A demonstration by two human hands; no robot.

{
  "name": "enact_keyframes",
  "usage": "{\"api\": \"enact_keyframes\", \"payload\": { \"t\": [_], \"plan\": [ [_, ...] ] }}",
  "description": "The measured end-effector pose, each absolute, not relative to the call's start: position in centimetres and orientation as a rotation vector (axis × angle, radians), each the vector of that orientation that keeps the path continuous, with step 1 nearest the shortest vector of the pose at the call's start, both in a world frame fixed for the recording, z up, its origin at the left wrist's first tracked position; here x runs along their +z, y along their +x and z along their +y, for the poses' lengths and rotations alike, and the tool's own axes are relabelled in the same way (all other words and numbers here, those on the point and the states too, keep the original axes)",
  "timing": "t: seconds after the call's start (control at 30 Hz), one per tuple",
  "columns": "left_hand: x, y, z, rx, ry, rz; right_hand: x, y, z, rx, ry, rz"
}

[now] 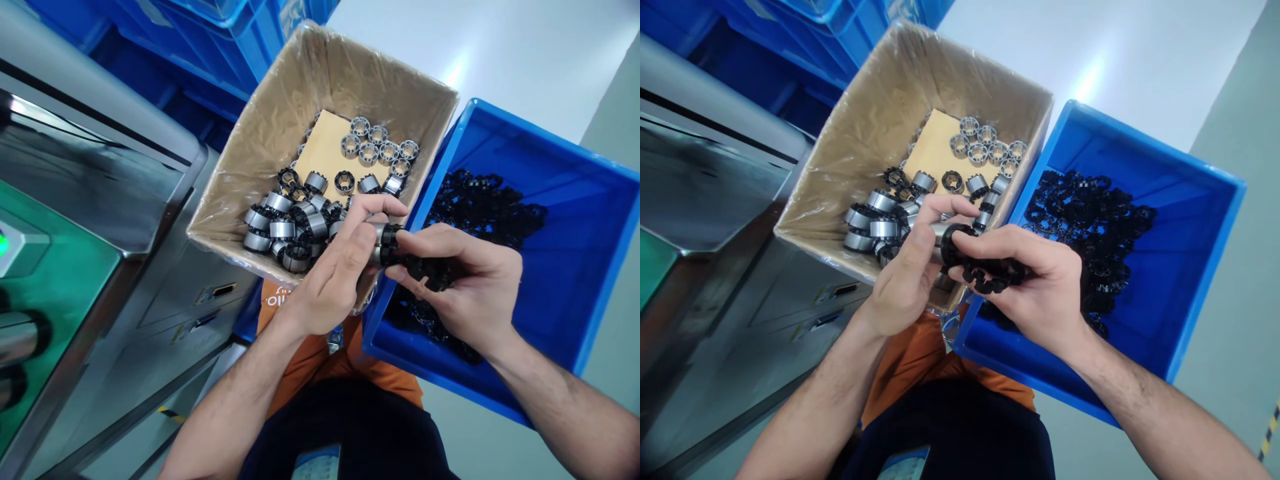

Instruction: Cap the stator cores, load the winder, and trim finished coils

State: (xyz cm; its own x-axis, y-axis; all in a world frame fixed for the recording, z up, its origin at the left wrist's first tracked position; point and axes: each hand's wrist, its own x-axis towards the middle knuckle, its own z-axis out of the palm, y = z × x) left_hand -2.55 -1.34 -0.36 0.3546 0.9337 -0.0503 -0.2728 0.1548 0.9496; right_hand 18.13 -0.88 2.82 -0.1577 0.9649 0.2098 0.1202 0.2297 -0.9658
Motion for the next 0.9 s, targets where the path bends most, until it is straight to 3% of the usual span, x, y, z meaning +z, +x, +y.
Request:
{"api": "enact_keyframes", "payload": {
  "t": [0.27, 0.43, 0.53, 0.73, 0.9],
  "plan": [
    [-0.3, -2.8, -1.2, 0.917, 1.068, 0.704, 2.6, 18.6, -0.7, 1.121, -0.994, -1.603],
    [-0.3, -1.7, -0.1, 1.25, 0.898, 0.931, 3.5, 19.9, -0.2, 1.151, -1.111, -1.593],
    [-0.3, -1.5, 0.3, 1.214, 0.805, 1.036, 3.7, 20.0, 0.0, 1.105, -1.171, -1.653],
    [0.0, -2.0, 0.5, 1.159, 1.191, 0.882, 2.8, 19.0, 0.1, 1.144, -1.051, -1.359],
    [0.7, -1.8, 0.4, 1.277, 1.362, 0.968, 3.1, 19.0, 0.6, 1.047, -1.077, -1.459]
  ]
}}
